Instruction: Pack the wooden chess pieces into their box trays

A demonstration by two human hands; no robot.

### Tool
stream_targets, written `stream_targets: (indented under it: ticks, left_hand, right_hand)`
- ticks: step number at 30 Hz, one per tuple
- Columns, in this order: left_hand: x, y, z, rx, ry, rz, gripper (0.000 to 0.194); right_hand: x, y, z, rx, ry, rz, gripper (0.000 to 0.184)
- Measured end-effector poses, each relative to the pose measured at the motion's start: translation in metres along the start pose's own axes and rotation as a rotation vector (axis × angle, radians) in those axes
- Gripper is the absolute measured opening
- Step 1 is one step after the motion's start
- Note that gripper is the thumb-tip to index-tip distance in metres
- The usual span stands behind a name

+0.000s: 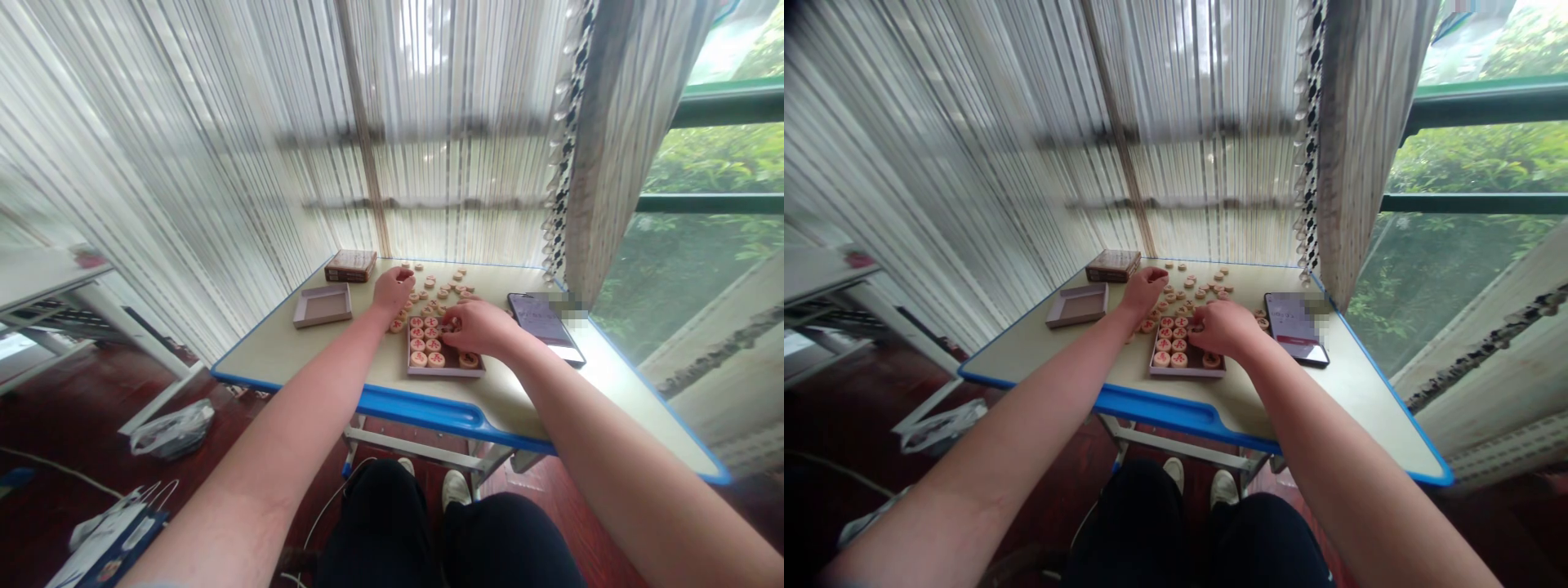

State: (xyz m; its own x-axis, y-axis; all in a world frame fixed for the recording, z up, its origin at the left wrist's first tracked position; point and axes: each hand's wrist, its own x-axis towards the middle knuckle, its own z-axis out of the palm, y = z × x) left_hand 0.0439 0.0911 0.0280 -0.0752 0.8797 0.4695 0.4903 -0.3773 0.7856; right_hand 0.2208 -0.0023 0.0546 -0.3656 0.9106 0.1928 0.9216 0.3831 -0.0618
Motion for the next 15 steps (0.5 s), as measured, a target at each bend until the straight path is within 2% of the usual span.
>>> stream_targets:
  ticks: [6, 15]
  left_hand:
    - [0.0016, -0.0046, 0.0018, 0.014, -0.013, 0.002, 0.02]
    - [0.0024, -0.0098, 0.006, 0.059, -0.041, 0.035, 0.019]
  right_hand:
    - [0.0027, 0.0004, 0.0072, 0.021, 0.011, -0.017, 0.023]
    - [0.0035, -0.0003, 0.0079, 0.01, 0.022, 0.061, 0.023]
